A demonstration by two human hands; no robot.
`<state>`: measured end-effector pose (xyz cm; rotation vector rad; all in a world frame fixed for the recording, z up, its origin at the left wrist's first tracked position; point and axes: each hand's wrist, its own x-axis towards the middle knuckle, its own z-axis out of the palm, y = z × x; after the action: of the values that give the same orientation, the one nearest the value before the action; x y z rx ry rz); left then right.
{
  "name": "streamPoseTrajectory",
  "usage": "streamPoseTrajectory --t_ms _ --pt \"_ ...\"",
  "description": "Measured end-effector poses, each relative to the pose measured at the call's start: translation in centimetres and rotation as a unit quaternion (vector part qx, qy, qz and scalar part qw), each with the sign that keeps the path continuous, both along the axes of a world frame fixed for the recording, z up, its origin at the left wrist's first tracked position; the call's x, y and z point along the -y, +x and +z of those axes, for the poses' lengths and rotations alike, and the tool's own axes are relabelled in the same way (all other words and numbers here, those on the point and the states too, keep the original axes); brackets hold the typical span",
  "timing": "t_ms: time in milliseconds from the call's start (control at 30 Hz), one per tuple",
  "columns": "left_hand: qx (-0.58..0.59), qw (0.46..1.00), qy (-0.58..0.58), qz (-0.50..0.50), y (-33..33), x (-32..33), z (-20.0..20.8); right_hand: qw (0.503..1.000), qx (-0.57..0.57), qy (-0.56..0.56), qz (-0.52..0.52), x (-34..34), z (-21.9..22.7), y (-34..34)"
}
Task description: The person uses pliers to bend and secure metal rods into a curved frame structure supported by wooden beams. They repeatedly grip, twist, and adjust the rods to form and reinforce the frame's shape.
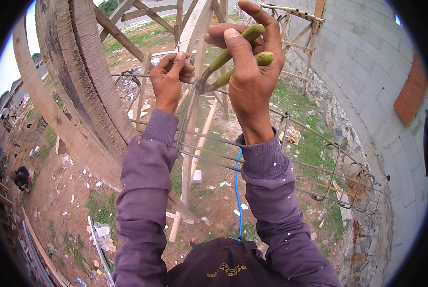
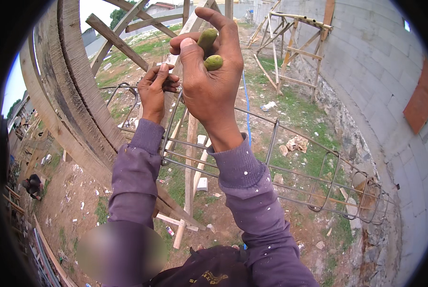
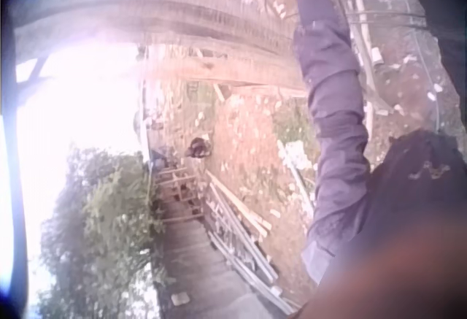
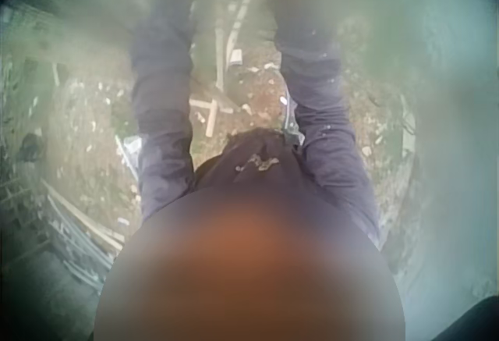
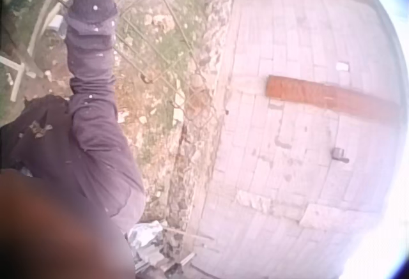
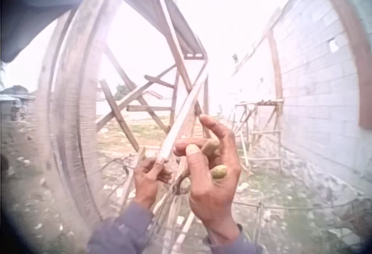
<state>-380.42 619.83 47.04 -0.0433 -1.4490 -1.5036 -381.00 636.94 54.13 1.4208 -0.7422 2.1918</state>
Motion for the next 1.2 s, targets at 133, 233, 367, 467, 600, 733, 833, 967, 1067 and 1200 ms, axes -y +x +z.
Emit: streamPoseTrajectory --t_ms 133,233,367,467,600,733,833,967,1067,1200 --pt "-0.028 0.999 0.028 -0.005 0.3 -0.4 0.1 0.993 -0.018 0.065 0.092 0.8 1.5 0.0" --pt "-0.039 0.999 0.037 -0.003 0.4 -0.6 0.0 0.975 -0.082 0.187 0.084 2.1 3.7 -1.1" --pt "-0.067 0.996 0.049 0.016 0.0 -0.5 -0.5 0.933 -0.105 0.309 0.155 4.1 6.2 -2.1" --pt "-0.062 0.995 0.047 0.058 -0.3 -0.1 -0.9 0.859 -0.15 0.436 0.221 5.8 7.6 -1.6" --pt "-0.016 0.986 0.06 0.157 -0.4 0.4 -1.1 0.741 -0.141 0.594 0.279 10.3 9.0 0.6" --pt "-0.001 0.975 0.078 0.208 -0.3 0.6 -1.1 0.7 -0.138 0.624 0.319 12.0 9.4 -1.5" --pt "0.016 0.975 0.065 0.21 -0.2 0.3 -1.0 0.814 -0.102 0.507 0.264 11.5 9.8 -5.3" --pt "0.014 0.974 0.039 0.223 0.3 -0.3 -0.7 0.898 0.221 0.333 0.186 7.0 9.4 -10.9" --pt "0.049 0.967 -0.071 0.238 1.0 -1.1 -0.5 0.908 0.19 0.228 0.295 1.2 7.1 -13.0" --pt "0.057 0.93 -0.251 0.263 1.0 -2.1 -0.7 0.949 0.064 0.193 0.242 -7.4 5.8 -12.0"
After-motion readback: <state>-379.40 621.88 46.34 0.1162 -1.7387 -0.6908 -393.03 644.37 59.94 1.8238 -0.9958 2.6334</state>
